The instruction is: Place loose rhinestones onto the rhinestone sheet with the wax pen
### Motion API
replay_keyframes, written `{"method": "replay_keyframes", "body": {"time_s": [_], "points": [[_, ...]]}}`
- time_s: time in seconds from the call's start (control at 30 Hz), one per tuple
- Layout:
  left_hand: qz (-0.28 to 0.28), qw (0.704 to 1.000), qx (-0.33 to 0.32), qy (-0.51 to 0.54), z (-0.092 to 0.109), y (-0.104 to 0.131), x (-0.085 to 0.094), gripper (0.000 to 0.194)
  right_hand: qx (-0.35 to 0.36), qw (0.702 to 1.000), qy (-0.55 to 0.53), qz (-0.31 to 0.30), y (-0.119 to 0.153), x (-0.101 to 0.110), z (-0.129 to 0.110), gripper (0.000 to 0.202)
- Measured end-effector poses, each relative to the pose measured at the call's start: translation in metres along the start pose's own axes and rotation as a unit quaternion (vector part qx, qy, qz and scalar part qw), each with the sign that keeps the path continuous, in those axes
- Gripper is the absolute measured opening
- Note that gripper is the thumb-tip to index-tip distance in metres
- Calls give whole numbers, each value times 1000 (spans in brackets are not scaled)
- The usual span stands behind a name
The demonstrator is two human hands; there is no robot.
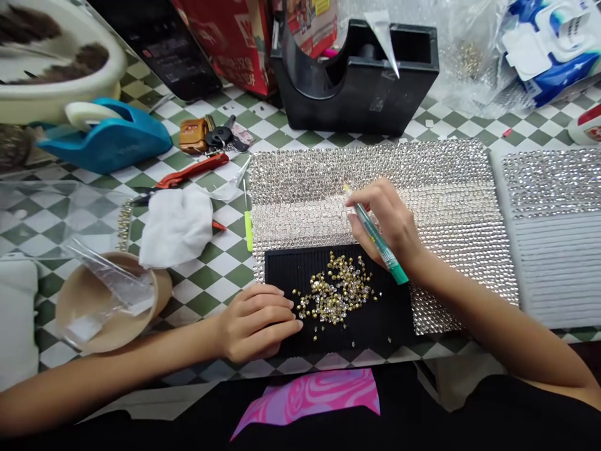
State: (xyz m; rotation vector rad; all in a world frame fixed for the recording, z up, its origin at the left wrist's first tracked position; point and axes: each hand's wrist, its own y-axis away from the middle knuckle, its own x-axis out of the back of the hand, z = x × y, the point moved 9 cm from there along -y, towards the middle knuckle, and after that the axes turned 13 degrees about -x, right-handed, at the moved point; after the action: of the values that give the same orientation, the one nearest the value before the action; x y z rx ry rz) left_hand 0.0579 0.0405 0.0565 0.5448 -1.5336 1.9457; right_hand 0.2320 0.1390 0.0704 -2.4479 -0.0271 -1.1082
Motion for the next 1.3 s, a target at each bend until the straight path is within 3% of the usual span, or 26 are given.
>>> {"method": "replay_keyframes", "body": {"time_s": [0.5, 0.93, 1.13, 1.23, 1.3], "points": [[-21, 1000, 15, 14, -1, 5, -8, 29, -18, 999, -27, -2, -2, 0, 2, 18], [-16, 998, 46, -46, -4, 3, -3, 24, -33, 997, -65, 1, -4, -2, 9, 18], [-3, 992, 69, -108, 2, -19, 12, 14, -34, 997, -71, -15, -5, -1, 9, 20], [-30, 988, 36, -144, -20, -34, 36, 10, -30, 997, -74, -19, -5, -1, 9, 20], [-110, 965, 21, -236, -60, -32, 55, 21, -24, 997, -76, -20, -4, -2, 9, 18]]}}
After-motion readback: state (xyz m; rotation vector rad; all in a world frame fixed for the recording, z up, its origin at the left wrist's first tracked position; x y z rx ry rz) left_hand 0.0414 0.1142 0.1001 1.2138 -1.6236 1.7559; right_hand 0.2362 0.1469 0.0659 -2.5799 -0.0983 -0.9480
